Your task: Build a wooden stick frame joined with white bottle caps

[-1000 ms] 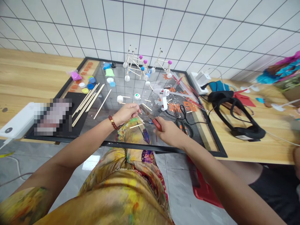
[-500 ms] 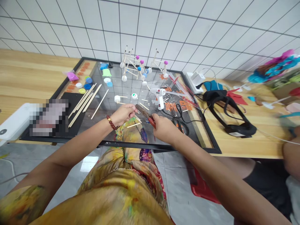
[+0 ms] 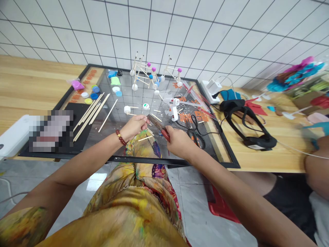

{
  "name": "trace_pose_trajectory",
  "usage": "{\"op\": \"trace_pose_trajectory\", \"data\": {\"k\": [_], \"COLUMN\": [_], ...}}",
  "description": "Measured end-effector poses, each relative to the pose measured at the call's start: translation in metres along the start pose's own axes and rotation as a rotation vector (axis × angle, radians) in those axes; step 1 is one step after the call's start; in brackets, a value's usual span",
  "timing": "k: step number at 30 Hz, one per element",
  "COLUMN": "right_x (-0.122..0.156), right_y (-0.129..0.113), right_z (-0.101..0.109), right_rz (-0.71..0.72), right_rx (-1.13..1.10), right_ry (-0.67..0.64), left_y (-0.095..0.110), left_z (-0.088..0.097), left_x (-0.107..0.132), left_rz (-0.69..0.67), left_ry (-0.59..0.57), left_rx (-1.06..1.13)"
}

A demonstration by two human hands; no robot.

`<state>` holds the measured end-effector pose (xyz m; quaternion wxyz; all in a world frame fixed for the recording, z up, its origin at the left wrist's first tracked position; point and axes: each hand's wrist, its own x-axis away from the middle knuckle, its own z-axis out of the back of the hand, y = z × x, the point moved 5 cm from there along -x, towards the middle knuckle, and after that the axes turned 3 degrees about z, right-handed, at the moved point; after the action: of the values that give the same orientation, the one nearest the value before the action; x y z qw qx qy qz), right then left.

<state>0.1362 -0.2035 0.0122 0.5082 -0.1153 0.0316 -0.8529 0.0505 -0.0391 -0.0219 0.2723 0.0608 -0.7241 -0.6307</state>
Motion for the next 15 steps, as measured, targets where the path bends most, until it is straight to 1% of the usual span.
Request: {"op": "trace_pose_trajectory", "data": {"k": [2,3,4,5,7,9,10,12,13,15], "right_x": [0.005,0.008,0.011,0.015,0.021,0.027,0.029,0.030,0.030,0.029], "right_y": [0.005,0.007,0.008,0.009,0.007,0.001,-0.001,-0.001,0.001,0.008], "right_z": [0.004,0.005,0.005,0.003,-0.002,-0.007,-0.009,-0.010,-0.011,-0.011], "right_rz": [0.053,0.065,0.061,0.040,-0.039,-0.102,-0.110,-0.094,-0.073,-0.029], "right_rx": [-0.251,-0.396,-0.552,-0.719,-1.050,-1.309,-1.394,-1.457,-1.437,-1.327], "right_ry": [0.031,0.031,0.004,-0.047,-0.194,-0.324,-0.363,-0.368,-0.334,-0.233], "left_y": [0.003,0.005,0.007,0.008,0.011,0.011,0.011,0.008,0.007,0.006], "left_z": [0.000,0.000,-0.001,-0.001,-0.001,-0.001,-0.001,0.000,0.000,0.001], "left_x": [-0.002,-0.002,-0.002,-0.001,0.001,0.001,0.001,-0.001,-0.002,-0.005], "left_rz": [-0.130,-0.186,-0.235,-0.280,-0.357,-0.417,-0.435,-0.443,-0.440,-0.436], "left_ry": [-0.035,-0.061,-0.083,-0.100,-0.129,-0.153,-0.164,-0.174,-0.173,-0.167], "left_rx": [-0.050,-0.061,-0.068,-0.072,-0.078,-0.086,-0.090,-0.086,-0.076,-0.047]}}
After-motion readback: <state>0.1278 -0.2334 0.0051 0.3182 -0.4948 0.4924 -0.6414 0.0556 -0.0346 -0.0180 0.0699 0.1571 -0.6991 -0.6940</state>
